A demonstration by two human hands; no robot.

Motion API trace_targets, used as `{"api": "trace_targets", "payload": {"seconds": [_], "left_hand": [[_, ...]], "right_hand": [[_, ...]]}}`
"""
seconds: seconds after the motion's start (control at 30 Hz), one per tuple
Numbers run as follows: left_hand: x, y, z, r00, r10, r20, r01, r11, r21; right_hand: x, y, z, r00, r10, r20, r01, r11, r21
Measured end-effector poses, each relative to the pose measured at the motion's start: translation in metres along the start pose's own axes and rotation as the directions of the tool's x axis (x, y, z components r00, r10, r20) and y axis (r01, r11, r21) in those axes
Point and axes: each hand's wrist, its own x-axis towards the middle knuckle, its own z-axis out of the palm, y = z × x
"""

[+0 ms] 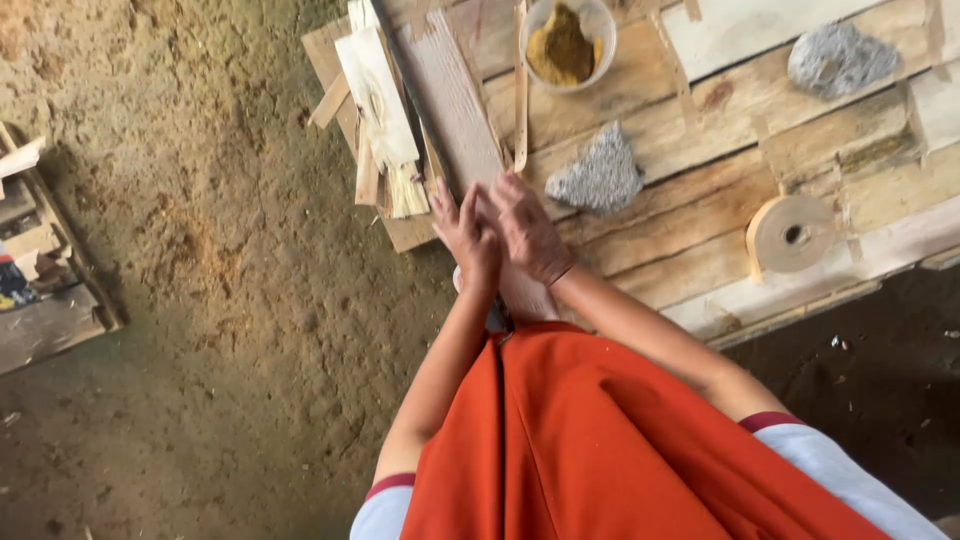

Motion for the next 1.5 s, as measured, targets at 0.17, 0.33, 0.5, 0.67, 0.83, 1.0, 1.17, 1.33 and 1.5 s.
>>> {"api": "trace_targets", "payload": {"seconds": [0.17, 0.33, 0.5, 0.67, 0.83, 1.0, 1.17, 1.33, 1.5], "left_hand": [[-0.013, 0.007, 0.007, 0.988, 0.156, 0.020, -0.153, 0.932, 0.328], [-0.033, 0.053, 0.005, 0.940, 0.146, 0.309, -0.285, 0.835, 0.471], [-0.048, 0.096, 0.033, 0.877, 0.029, 0.480, -0.279, 0.843, 0.460], [-0.063, 0.073, 0.069, 0.946, 0.177, 0.271, -0.306, 0.760, 0.574], [-0.068, 0.067, 0.072, 0.951, 0.195, 0.240, -0.297, 0.787, 0.541], [-0.082, 0.057, 0.076, 0.959, 0.174, 0.226, -0.269, 0.812, 0.517], [-0.108, 0.080, 0.065, 0.940, 0.057, 0.336, -0.233, 0.827, 0.512], [-0.106, 0.097, 0.059, 0.897, -0.023, 0.441, -0.257, 0.786, 0.562], [-0.107, 0.088, 0.065, 0.912, -0.004, 0.410, -0.256, 0.776, 0.577]], "right_hand": [[0.017, -0.015, -0.085, 0.988, 0.131, -0.080, -0.115, 0.976, 0.183], [0.022, -0.025, -0.169, 0.919, 0.126, -0.375, -0.110, 0.992, 0.064], [0.013, -0.018, -0.207, 0.875, 0.020, -0.484, -0.082, 0.991, -0.108], [-0.015, -0.008, -0.199, 0.913, 0.075, -0.401, -0.159, 0.971, -0.181], [-0.040, 0.001, -0.185, 0.933, 0.156, -0.325, -0.204, 0.972, -0.116], [-0.046, -0.009, -0.194, 0.935, 0.174, -0.308, -0.191, 0.981, -0.025], [-0.049, -0.013, -0.207, 0.943, 0.169, -0.287, -0.181, 0.983, -0.015], [-0.068, 0.000, -0.201, 0.943, 0.214, -0.255, -0.219, 0.976, 0.012], [-0.089, -0.010, -0.163, 0.970, 0.189, -0.150, -0.183, 0.982, 0.051]]}}
